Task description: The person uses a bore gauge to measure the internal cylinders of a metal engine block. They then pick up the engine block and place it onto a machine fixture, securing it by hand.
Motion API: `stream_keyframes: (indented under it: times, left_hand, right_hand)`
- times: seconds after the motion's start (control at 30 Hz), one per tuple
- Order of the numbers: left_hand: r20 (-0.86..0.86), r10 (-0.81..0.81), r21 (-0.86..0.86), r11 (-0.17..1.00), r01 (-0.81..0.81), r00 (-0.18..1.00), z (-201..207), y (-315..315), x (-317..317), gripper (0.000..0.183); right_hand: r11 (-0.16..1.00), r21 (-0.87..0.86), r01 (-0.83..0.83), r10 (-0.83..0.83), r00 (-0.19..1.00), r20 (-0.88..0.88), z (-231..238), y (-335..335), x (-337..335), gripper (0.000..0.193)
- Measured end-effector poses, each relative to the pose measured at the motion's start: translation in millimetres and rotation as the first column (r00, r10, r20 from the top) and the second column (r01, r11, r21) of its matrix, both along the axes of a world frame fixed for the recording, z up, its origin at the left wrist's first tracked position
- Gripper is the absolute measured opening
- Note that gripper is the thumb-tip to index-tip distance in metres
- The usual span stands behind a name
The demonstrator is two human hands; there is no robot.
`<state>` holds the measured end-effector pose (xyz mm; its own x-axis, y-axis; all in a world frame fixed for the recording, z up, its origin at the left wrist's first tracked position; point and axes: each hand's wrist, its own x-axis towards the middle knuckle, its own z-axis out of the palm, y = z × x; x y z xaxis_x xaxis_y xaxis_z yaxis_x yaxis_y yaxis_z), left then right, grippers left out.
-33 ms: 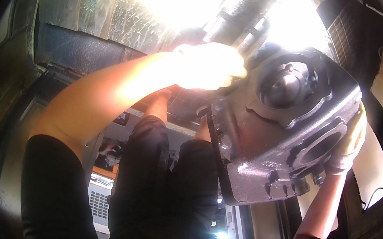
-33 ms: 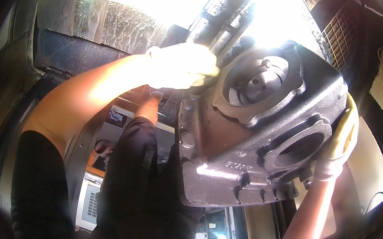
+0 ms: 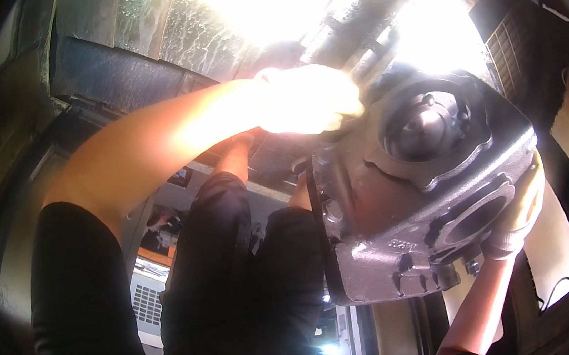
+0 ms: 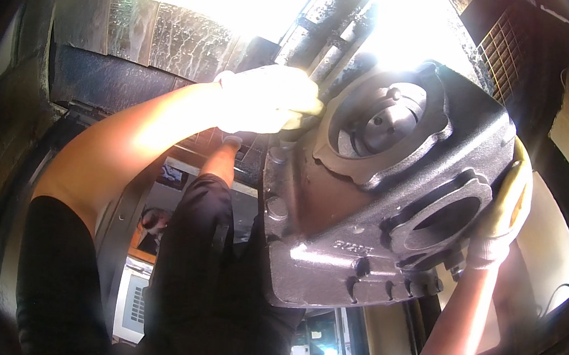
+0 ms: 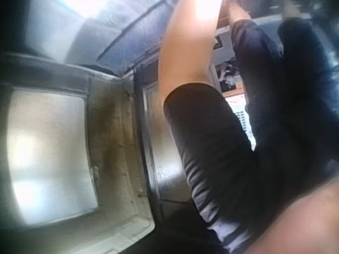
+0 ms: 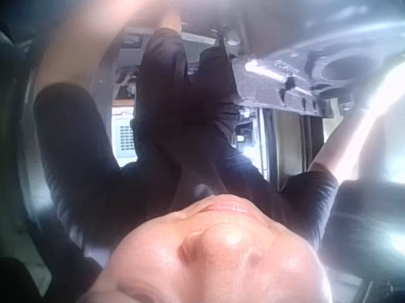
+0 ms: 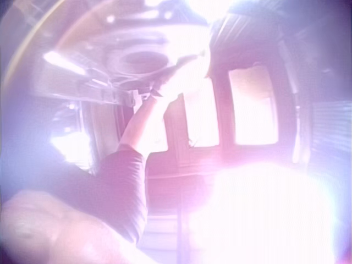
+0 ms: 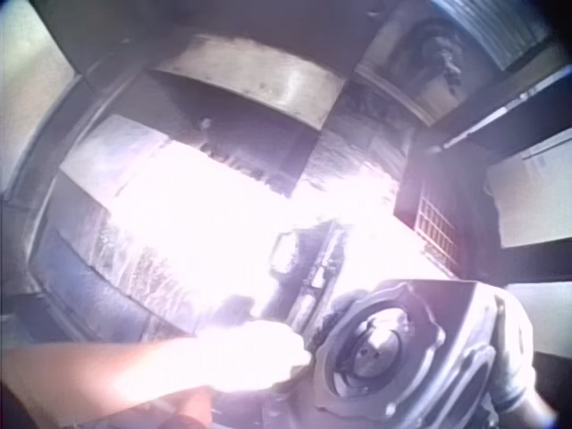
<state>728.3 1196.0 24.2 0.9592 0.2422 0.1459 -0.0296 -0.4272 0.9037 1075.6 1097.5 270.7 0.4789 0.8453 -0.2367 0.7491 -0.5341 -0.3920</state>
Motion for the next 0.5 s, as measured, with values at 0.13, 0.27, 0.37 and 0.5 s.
stream_keyframes:
  times: [0.13,0.27,0.37,0.5]
  left_hand:
    - [-0.121,-0.045,-0.031,0.999,0.041,0.992,2.8,0.0,1.2,0.04]
    - [-0.05,-0.018,-0.036,0.999,0.016,0.999,6.4,3.6,3.4,0.038]
    - [0.021,0.042,-0.063,0.997,-0.041,0.999,-6.7,-5.9,2.0,0.035]
    - [-0.112,-0.109,-0.264,0.962,0.076,0.988,-5.0,4.6,5.4,0.034]
  right_hand:
    - [0.998,0.014,-0.069,0.071,0.982,-0.176,8.7,1.9,10.9,0.061]
    - [0.936,0.04,0.349,-0.322,0.899,-0.296,8.1,-40.3,71.2,0.069]
    - [0.794,-0.077,0.603,-0.569,0.694,-0.442,-2.8,-38.1,52.3,0.07]
    - [0.827,-0.072,0.558,-0.539,0.749,-0.386,-6.3,-41.1,57.0,0.069]
